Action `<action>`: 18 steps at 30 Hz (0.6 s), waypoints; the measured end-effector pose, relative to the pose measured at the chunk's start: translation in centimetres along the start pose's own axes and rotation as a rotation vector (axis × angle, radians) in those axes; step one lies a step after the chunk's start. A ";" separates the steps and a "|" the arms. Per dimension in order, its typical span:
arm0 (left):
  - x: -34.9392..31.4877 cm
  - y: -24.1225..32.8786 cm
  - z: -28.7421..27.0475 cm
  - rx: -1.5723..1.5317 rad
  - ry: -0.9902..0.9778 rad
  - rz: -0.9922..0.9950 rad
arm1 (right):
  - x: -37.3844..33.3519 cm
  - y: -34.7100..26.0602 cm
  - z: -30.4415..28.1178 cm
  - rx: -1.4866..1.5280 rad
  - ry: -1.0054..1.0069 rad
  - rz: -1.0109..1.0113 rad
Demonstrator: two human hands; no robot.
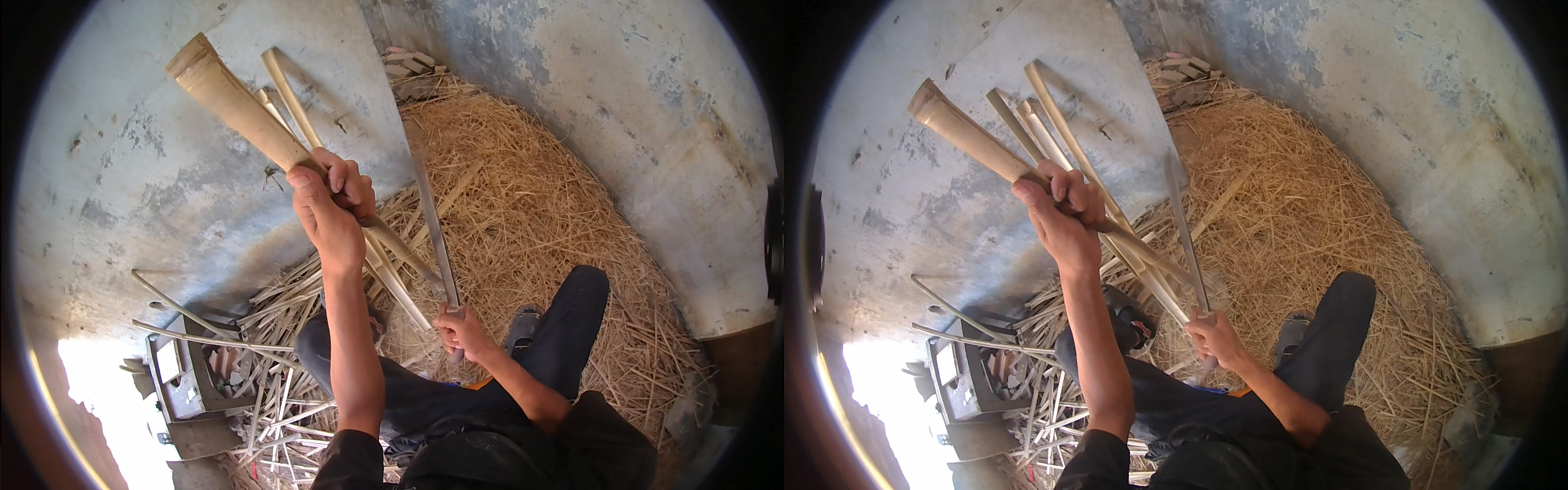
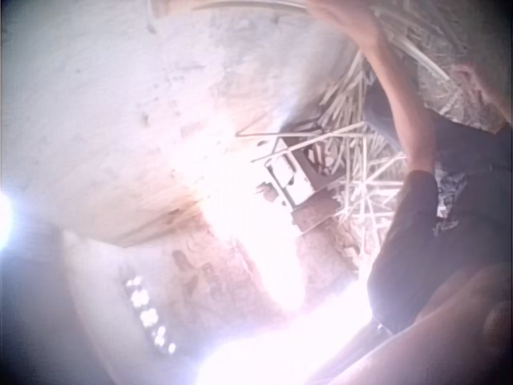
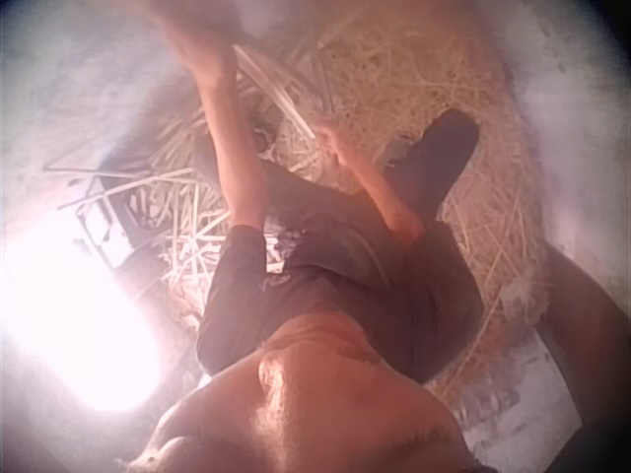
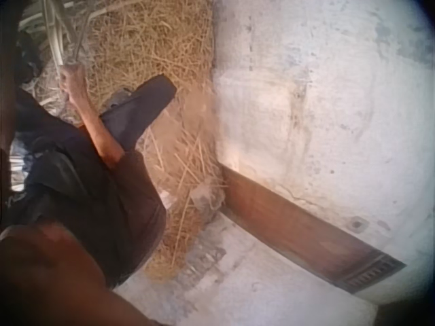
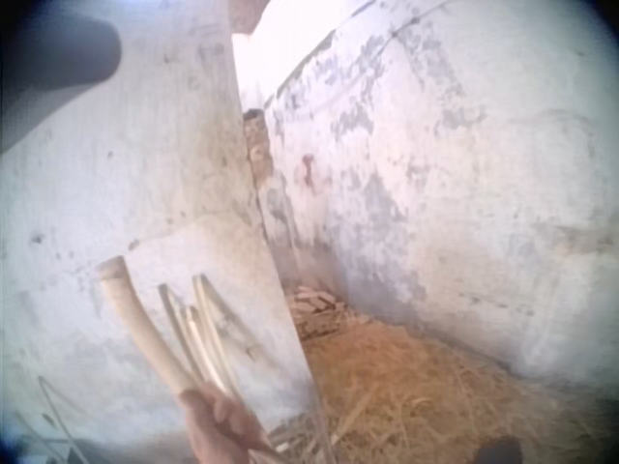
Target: The person sits on a straw-covered floor and uses a machete to split long bamboo stalks into thin strips. They hold the stalks against their legs and repeatedly strike them with the blade to separate the fibers. Later, they use a utility knife to refine the edges of the split strips.
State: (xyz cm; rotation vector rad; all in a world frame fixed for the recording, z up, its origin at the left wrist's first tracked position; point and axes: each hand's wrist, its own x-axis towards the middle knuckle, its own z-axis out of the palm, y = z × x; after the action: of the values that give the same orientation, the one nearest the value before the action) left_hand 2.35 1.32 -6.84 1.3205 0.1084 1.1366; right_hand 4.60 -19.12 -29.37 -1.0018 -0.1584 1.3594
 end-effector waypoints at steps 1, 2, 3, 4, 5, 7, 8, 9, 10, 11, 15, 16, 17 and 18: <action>0.0 0.0 0.1 -0.003 0.002 0.000 | -0.4 -1.8 1.0 -0.052 -0.050 -0.097; 0.0 0.0 0.2 -0.007 -0.005 0.000 | -0.8 -2.9 1.8 -0.103 -0.101 -0.193; -0.1 0.0 0.1 -0.008 -0.010 0.001 | -1.0 -3.2 2.7 -0.112 -0.073 -0.212; -0.2 0.1 0.1 -0.008 -0.015 0.001 | -1.1 -3.5 3.5 -0.120 -0.044 -0.230; -0.4 0.0 0.3 -0.025 -0.022 -0.012 | -1.1 -3.5 3.9 -0.128 -0.015 -0.249; -0.6 -0.2 1.1 -0.072 -0.056 -0.031 | -0.3 -0.4 2.1 -0.130 0.079 -0.012; -0.6 0.1 0.8 -0.050 -0.048 -0.022 | 0.3 1.4 0.9 -0.135 0.119 0.110; -0.7 0.3 0.1 -0.027 -0.038 -0.016 | 0.8 2.8 -0.5 -0.071 0.134 0.180; -0.8 0.5 -0.4 -0.005 -0.027 -0.007 | 1.2 3.9 -2.1 -0.008 0.148 0.250; -0.9 0.5 -0.4 0.003 -0.036 -0.004 | 1.4 4.5 -2.9 0.058 0.166 0.323; -1.0 0.0 -0.5 -0.070 -0.061 0.025 | 0.5 3.0 -2.1 0.014 0.097 0.175; -1.0 0.0 -0.6 -0.071 -0.070 0.028 | -0.2 1.2 -0.7 -0.011 0.065 0.094; -0.9 -0.2 -0.5 -0.074 -0.083 0.030 | -0.8 -0.5 0.5 -0.033 0.035 0.009; -0.9 -0.2 -0.5 -0.086 -0.089 0.028 | -1.5 -2.2 1.7 -0.056 0.020 -0.088</action>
State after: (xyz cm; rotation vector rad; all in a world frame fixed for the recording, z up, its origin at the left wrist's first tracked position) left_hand 1.72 1.04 -7.62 1.2972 -0.0235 1.0926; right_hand 4.76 -19.32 -26.26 -1.0436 -0.2241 1.2702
